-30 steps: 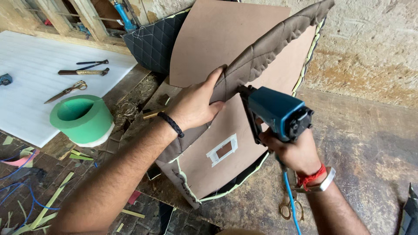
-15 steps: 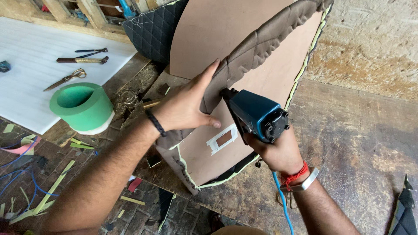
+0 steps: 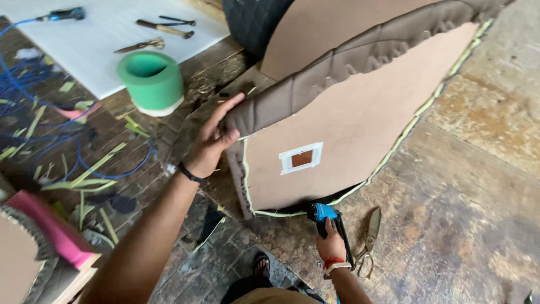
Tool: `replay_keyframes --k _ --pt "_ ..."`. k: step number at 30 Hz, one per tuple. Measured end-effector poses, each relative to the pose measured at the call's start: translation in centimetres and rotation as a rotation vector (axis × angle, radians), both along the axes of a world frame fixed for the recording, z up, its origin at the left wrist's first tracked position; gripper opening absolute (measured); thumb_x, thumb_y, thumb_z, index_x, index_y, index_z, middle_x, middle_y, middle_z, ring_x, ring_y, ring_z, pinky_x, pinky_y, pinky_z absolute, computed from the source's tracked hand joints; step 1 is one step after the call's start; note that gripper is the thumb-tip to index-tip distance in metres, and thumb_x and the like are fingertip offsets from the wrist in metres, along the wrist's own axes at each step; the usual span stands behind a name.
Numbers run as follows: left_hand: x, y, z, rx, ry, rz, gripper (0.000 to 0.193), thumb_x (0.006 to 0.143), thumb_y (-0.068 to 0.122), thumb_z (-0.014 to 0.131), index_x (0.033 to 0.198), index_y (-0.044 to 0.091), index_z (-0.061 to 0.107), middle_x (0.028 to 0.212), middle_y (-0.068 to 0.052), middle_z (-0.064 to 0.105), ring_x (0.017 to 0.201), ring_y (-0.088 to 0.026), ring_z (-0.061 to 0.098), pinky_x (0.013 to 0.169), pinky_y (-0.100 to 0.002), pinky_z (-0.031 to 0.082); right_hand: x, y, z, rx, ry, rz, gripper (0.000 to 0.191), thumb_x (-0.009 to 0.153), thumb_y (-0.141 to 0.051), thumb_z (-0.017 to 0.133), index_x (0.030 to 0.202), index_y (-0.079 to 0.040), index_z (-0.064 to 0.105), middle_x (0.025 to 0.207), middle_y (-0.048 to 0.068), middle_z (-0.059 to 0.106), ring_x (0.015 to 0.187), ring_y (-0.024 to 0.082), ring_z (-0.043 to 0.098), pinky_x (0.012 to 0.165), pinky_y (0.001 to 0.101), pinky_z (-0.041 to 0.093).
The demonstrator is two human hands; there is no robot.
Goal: The person attaches a brown quilted fabric cover to a curved wooden board using a pneumatic staple gun. They repeatedly fold the fabric edges, staple them to the board, and trim excess fabric with shears.
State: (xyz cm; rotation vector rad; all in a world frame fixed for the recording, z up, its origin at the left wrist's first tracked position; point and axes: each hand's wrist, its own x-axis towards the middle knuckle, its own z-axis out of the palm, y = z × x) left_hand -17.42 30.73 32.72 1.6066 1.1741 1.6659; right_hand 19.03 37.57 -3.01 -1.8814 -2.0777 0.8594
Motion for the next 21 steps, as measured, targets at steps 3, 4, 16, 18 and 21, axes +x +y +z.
replay_keyframes --k 3,4,16,18,21 --pt "-1.1 -0.7 -1.1 0.023 -0.222 -0.203 0.091 0.092 0.038 0.075 0.164 0.005 0.029 0.164 -0.021 0.040 0.153 -0.027 0.039 0.130 -0.041 0.029 -0.4 -0.3 -4.0 0.196 -0.089 0.033 0.083 0.070 -0.027 0.084 0.146 -0.027 0.051 0.119 0.023 0.065 0.105 0.042 0.065 0.088 0.0486 0.055" --pt "-1.7 -0.9 -1.5 -0.001 -0.189 -0.172 0.092 0.091 0.034 0.076 0.164 0.005 0.029 0.164 -0.021 0.041 0.153 -0.027 0.040 0.129 -0.042 0.029 -0.6 -0.1 -4.0 0.291 -0.118 0.049 0.082 0.065 -0.027 0.087 0.141 -0.024 0.056 0.120 0.023 0.064 0.107 0.043 0.064 0.089 0.0474 0.054" --pt "-1.6 4.7 -5.5 0.045 0.146 -0.105 0.072 0.107 0.041 0.059 0.163 0.007 0.029 0.164 -0.018 0.044 0.152 -0.029 0.044 0.127 -0.046 0.037 -12.8 1.1 29.0 -0.056 1.126 0.422 0.045 0.093 -0.021 0.070 0.131 0.002 0.063 0.099 0.007 0.071 0.082 0.014 0.068 0.071 0.0283 0.059" --pt "-1.1 4.8 -6.1 0.078 0.158 -0.112 0.071 0.109 0.043 0.054 0.165 0.008 0.029 0.164 -0.018 0.045 0.153 -0.029 0.045 0.129 -0.046 0.037 -15.5 0.3 33.4 -0.056 1.159 0.399 0.031 0.096 -0.022 0.067 0.117 0.001 0.066 0.091 0.006 0.072 0.075 0.013 0.069 0.066 0.0268 0.057" --pt "-1.3 3.8 -6.5 0.165 0.088 -0.336 0.070 0.112 0.046 0.052 0.165 0.007 0.027 0.167 -0.019 0.040 0.155 -0.031 0.041 0.131 -0.048 0.033 -18.2 -1.3 36.4 0.053 1.038 0.221 0.025 0.098 -0.021 0.070 0.091 0.003 0.071 0.071 0.006 0.069 0.060 0.013 0.064 0.055 0.0259 0.052"
